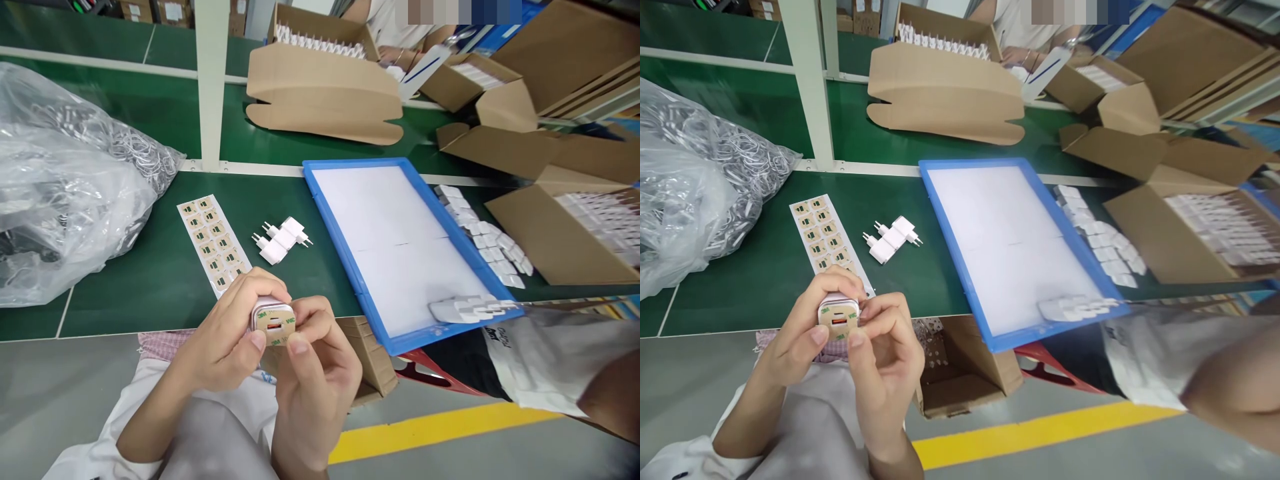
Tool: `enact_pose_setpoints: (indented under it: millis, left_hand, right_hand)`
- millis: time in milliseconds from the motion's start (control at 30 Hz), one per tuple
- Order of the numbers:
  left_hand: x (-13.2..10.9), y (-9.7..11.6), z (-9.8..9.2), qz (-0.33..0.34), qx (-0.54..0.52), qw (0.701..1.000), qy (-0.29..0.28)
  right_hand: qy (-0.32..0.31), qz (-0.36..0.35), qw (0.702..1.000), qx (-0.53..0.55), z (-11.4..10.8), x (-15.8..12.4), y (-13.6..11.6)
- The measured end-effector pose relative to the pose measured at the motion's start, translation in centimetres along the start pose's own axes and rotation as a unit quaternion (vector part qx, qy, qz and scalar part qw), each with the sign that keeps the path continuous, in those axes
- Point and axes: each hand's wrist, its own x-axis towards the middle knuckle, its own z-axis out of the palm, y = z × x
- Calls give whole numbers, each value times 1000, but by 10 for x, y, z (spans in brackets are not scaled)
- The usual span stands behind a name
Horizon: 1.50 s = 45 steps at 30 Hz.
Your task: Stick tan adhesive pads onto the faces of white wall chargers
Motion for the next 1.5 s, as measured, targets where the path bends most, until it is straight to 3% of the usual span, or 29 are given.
enact_pose_setpoints:
  millis: [333, 800, 967, 1133, 1333, 1500]
  left_hand:
    - [1, 1, 1, 7, 16, 1000, 9]
    - [1, -1, 3, 19, -7, 1000, 23]
    - [0, -4, 3, 19, -36, 999, 26]
    - [-4, -11, 0, -1, -93, 994, 51]
    - [-10, -16, 0, -25, -145, 987, 60]
    - [-12, -15, 4, -6, -181, 979, 97]
  right_hand:
    - [34, -63, 992, -108, 2, -2, -1]
    - [56, -188, 950, -244, 4, 2, -5]
    - [54, -193, 945, -258, 7, 3, -5]
    - [65, -160, 969, -177, 6, 9, 5]
    - [-86, -120, 962, -229, 5, 8, 8]
    - [-99, -132, 959, -231, 13, 6, 6]
